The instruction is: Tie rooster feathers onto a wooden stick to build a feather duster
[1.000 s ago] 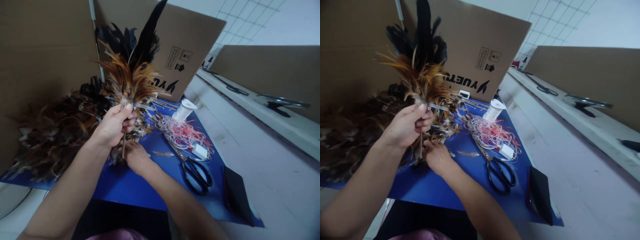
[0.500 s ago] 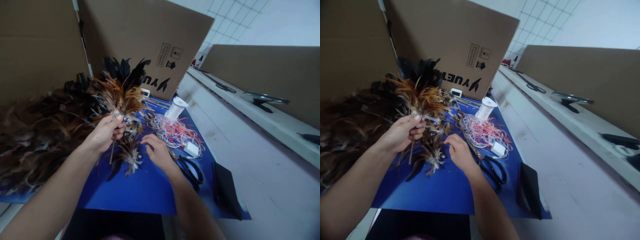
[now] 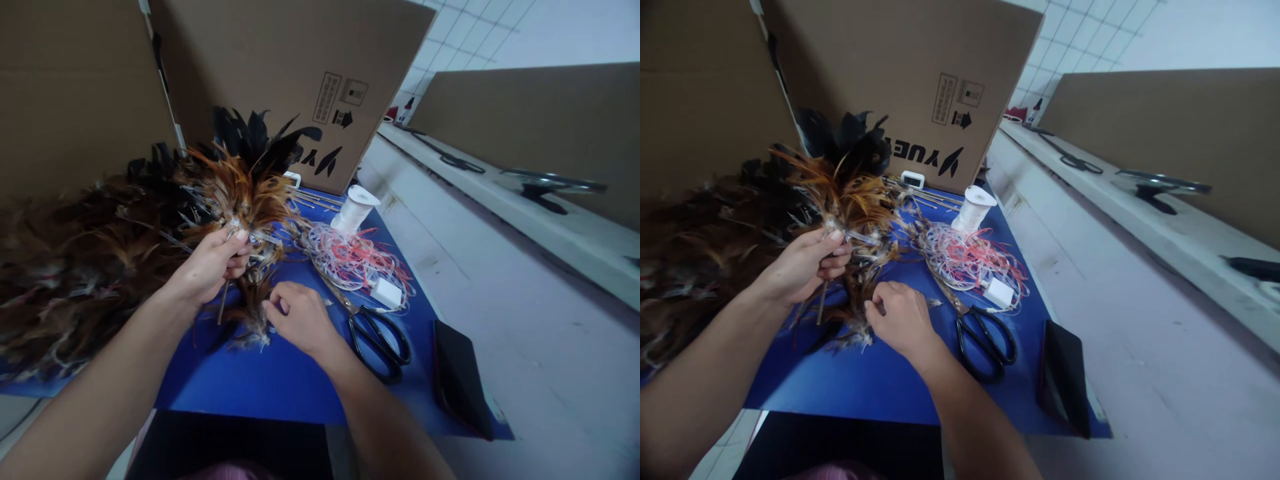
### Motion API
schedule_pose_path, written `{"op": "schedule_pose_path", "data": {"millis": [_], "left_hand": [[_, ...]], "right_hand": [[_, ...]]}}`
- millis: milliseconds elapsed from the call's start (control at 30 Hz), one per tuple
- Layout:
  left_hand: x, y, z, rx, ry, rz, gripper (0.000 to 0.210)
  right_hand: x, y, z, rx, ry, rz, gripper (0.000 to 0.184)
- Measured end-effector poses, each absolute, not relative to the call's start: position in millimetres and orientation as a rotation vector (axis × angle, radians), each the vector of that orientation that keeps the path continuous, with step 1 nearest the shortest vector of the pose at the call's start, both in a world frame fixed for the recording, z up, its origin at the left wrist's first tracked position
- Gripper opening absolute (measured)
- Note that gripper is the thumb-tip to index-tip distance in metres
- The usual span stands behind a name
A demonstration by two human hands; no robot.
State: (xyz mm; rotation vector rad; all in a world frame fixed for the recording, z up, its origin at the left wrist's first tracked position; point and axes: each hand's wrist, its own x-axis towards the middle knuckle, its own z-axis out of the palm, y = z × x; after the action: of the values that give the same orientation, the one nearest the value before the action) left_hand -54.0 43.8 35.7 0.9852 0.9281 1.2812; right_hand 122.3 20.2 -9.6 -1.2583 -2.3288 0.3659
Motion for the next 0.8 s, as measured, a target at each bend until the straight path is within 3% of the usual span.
{"op": "schedule_pose_path", "data": {"millis": [167,267,567,700,800], "left_hand": [[-54.8,44.0,35.1,0.977,0.915,1.27,0.034],[-54.8,43.9,34.8,0.986,0.905,1.267,0.033],[-53.3,45.1,31.8,0.979,0.945,1.263,0.034],[-52.5,45.4,28.5,0.979,0.966,1.289,0.035],[-51.3,44.9,28.5,0.982,0.943,1.28,0.034]], "right_hand": [[117.0,10.1,-7.5,-1.212,-2.463,0.419,0.019],[118.7,11.0,-9.4,-1.228,-2.533,0.505,0.011],[146.1,28.6,12.6,-1.131,-1.813,1.405,0.011],[150.7,31.2,16.6,-1.049,-1.653,1.568,0.032],[152.5,32.7,16.1,-0.997,-1.607,1.6,0.025]]}}
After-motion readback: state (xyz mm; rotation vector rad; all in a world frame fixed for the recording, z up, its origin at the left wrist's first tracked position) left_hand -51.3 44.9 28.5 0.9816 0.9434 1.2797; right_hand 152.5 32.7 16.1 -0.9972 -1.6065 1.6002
